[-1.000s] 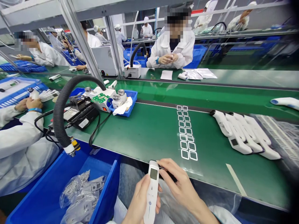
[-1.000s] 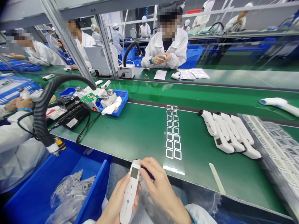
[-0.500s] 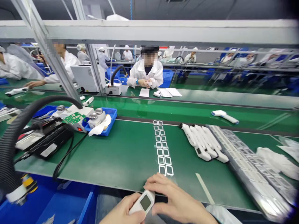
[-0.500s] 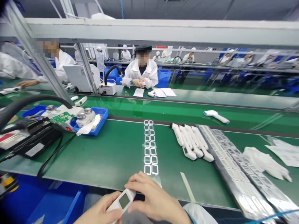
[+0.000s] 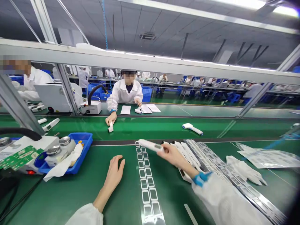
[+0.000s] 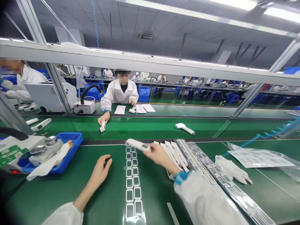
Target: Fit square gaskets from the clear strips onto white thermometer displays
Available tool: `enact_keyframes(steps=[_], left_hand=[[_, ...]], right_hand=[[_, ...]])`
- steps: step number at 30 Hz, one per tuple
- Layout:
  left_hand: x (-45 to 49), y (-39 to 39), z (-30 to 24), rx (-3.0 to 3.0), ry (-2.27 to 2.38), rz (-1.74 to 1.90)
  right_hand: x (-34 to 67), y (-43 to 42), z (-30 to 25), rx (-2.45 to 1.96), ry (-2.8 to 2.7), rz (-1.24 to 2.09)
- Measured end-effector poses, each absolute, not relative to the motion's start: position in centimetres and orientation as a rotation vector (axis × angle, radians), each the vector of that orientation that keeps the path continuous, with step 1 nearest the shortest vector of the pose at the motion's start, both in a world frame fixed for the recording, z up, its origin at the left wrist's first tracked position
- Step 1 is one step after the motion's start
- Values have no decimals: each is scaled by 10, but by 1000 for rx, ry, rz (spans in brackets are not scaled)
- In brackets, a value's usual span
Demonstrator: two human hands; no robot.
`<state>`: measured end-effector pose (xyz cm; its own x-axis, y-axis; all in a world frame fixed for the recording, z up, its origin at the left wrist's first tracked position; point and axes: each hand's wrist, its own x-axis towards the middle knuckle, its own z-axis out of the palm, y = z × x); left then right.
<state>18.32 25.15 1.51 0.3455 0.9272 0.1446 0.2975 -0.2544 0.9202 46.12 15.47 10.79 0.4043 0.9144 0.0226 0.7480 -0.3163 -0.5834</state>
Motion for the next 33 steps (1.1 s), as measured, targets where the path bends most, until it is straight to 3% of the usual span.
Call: enact_keyframes(steps=[7,17,22,28,33], left_hand=[[188,250,-16,2243,1144,802],[189,254,-19,2330,1190,638],[187,259,-24,2375,1147,616],[187,261,-26,2415,1128,668],[186,261,-28,2420,1116,684]], right_hand=[[587,262,99,-2518,-915,238],[619,303,77,-2628,-839,226],[633,246,93,-2599,-984,241],[651,113,118,-2615,-1015,219],[645,13,106,-2654,-941,123]])
